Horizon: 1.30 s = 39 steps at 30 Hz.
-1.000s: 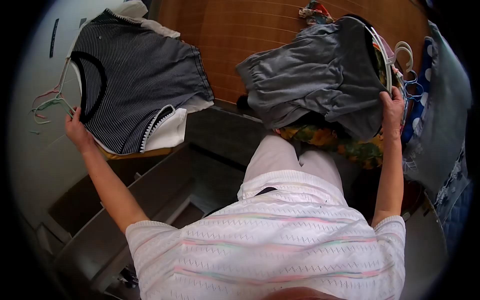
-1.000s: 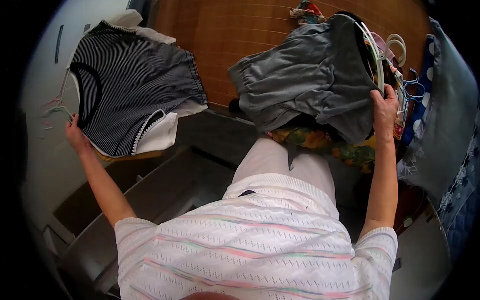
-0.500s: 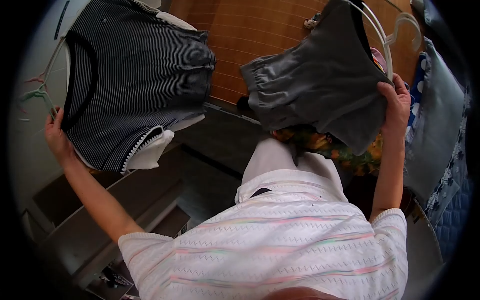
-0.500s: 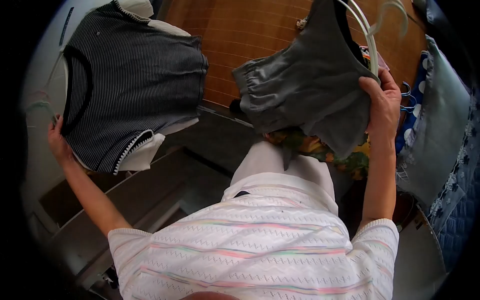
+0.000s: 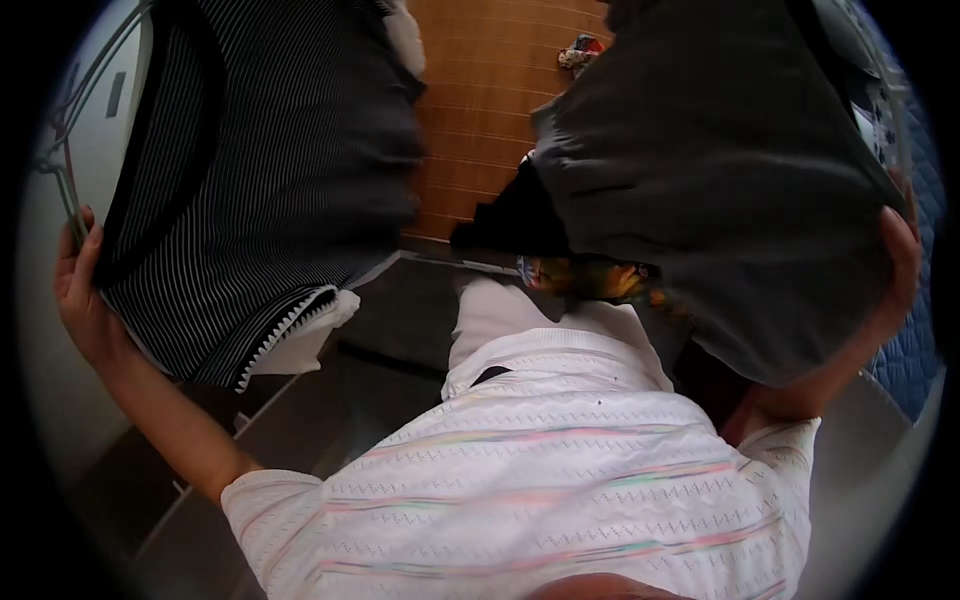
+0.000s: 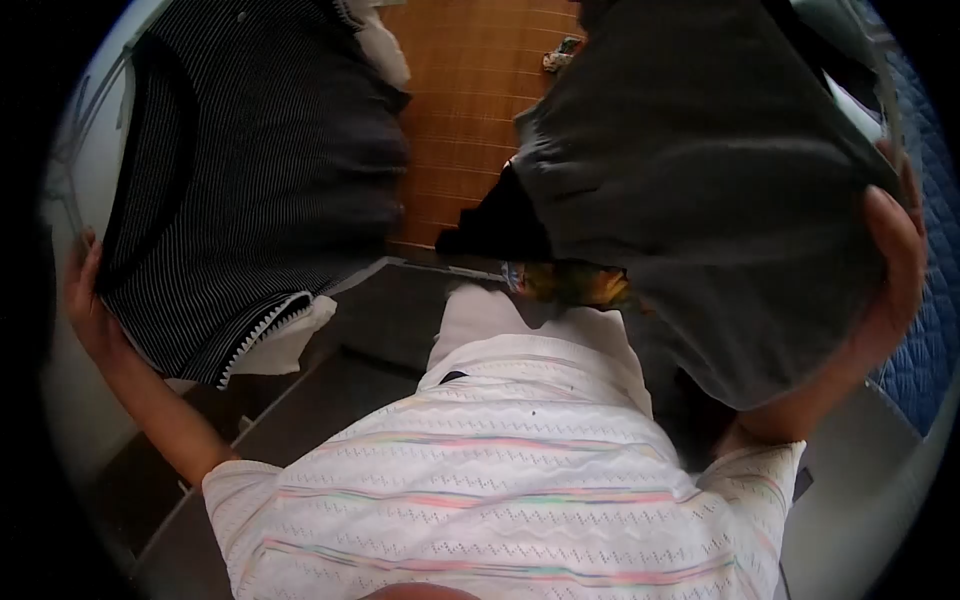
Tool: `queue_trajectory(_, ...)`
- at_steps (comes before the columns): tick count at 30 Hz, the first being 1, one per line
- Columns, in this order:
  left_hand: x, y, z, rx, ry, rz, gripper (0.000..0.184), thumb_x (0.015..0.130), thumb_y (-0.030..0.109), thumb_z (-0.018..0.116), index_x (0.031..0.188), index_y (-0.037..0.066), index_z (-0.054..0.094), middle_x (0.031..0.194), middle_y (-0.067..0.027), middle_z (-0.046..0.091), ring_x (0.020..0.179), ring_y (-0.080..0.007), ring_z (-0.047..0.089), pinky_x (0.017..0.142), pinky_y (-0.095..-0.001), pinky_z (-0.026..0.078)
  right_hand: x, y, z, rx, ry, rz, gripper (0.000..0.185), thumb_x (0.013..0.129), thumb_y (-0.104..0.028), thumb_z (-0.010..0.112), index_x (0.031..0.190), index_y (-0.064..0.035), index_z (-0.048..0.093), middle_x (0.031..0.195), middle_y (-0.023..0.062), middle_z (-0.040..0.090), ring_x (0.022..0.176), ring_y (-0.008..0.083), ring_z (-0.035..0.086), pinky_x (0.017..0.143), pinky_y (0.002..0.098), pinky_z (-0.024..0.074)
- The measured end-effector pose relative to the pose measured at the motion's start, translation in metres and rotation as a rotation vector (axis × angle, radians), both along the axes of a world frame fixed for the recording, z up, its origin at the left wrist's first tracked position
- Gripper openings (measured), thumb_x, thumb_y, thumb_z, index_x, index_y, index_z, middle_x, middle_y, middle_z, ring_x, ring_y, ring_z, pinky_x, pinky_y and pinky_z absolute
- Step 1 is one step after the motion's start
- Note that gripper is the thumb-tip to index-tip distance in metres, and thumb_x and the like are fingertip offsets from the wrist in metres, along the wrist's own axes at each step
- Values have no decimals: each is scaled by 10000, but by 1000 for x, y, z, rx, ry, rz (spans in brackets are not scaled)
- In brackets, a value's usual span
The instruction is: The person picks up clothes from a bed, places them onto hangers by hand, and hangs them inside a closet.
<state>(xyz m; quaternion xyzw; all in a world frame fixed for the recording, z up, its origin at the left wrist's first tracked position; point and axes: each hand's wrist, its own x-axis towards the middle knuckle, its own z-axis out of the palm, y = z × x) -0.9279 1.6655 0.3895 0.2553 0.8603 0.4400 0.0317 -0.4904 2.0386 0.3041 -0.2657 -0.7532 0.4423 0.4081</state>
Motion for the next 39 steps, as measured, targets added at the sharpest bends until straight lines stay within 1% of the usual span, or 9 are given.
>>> queue_trajectory(6,-13,-31,-15,290,-157,19,244,798,19,547,1035,-30,575,942,-79,614,883,-144,571,823,-254,419,65,-20,11,511,-202,-247,332,816,-134,546,1109,8,485,1058,144,570,972,192,577,865,280,459)
queue_trajectory(13,-68,-63,-88,-184,133,109,264,798,121,597,1029,-8,582,902,-57,607,828,-156,563,745,-274,436,130,-58,15,865,-374,-378,276,875,-141,466,1104,10,498,1116,131,551,994,172,563,917,248,411)
queue_trajectory(15,-76,-74,-118,-706,399,238,326,815,155,588,1097,-1,540,937,-68,602,826,-161,566,734,-273,441,97,-83,12,485,-151,-345,295,819,-154,547,1060,16,532,1021,110,586,887,150,583,819,234,445)
queue_trajectory(18,-43,-63,-180,-173,60,-107,428,822,243,585,1175,23,488,1003,-84,599,868,-146,574,730,-263,449,-10,-156,-2,-215,163,-186,249,689,-160,658,872,-7,585,751,44,584,616,114,543,573,235,451)
queue_trajectory(22,91,19,-177,234,-810,-658,460,854,272,546,1213,2,444,1034,-100,588,930,-113,556,722,-261,468,-162,-217,-96,-242,30,125,188,684,-92,621,795,-39,479,638,19,475,556,89,458,485,261,402)
queue_trajectory(31,-2,-24,-290,231,-922,-34,116,844,125,543,859,26,601,743,-33,620,614,-84,546,554,-193,420,-259,-278,-229,-343,-212,640,433,697,-191,633,1066,0,511,989,170,562,892,314,560,781,359,451)
queue_trajectory(34,-66,-64,-347,-16,-809,36,161,850,141,525,946,39,603,765,-50,631,636,-122,574,581,-232,451,-221,-260,-263,-656,-397,699,485,716,-194,627,1138,9,501,1043,177,580,957,277,569,812,327,456)
queue_trajectory(37,-85,-81,-385,-534,-266,329,236,822,153,549,1015,32,608,804,-73,645,675,-150,595,623,-265,469,-181,-243,-283,-863,-566,729,450,740,-164,603,1137,21,500,1022,160,599,934,236,586,794,297,465)
queue_trajectory(39,-92,-93,-413,-545,-421,263,293,778,158,572,1033,19,612,857,-88,655,727,-178,615,660,-298,475,-159,-237,-303,-847,-608,654,412,759,-138,581,1126,32,504,991,151,609,897,217,591,764,282,468)
